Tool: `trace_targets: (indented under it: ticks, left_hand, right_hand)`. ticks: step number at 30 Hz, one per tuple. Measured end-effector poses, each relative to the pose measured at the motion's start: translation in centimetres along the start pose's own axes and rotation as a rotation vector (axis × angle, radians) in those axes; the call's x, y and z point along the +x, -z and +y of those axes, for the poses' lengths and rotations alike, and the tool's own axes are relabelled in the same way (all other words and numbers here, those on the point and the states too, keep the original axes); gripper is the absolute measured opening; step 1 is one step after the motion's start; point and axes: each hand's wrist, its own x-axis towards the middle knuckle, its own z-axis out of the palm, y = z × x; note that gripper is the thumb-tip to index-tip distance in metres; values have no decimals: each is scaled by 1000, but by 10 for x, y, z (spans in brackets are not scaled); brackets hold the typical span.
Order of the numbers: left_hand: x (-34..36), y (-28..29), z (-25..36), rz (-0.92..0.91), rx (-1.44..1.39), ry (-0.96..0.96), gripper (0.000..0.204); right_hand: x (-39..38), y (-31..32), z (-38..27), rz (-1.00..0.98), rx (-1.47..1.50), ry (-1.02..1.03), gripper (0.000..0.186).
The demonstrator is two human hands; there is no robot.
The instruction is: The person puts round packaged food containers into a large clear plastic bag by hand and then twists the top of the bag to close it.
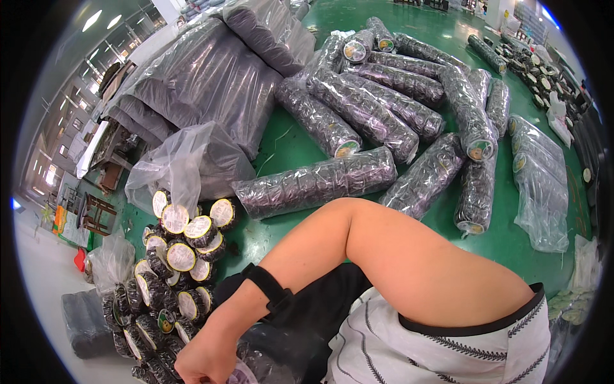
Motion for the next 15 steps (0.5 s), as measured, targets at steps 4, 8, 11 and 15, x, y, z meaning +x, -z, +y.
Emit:
trace_targets:
  ticks: [4,8,11,15]
  left_hand:
    - [-2,12,-7,-9,51,139,41]
    - [5,31,0,-105,388,-78,11]
    - [5,28,5,-58,969,-742,9]
    - [-23,38,-52,215,624,-360,18]
  right_hand:
    - [7,-15,-21,292,-846,331,18]
    - [9,-31,-29,263,-1027,126,17]
    - [-10,-23,-36,59,-1025,231,31]
    - [-81,-3,4,542,-247,43,26]
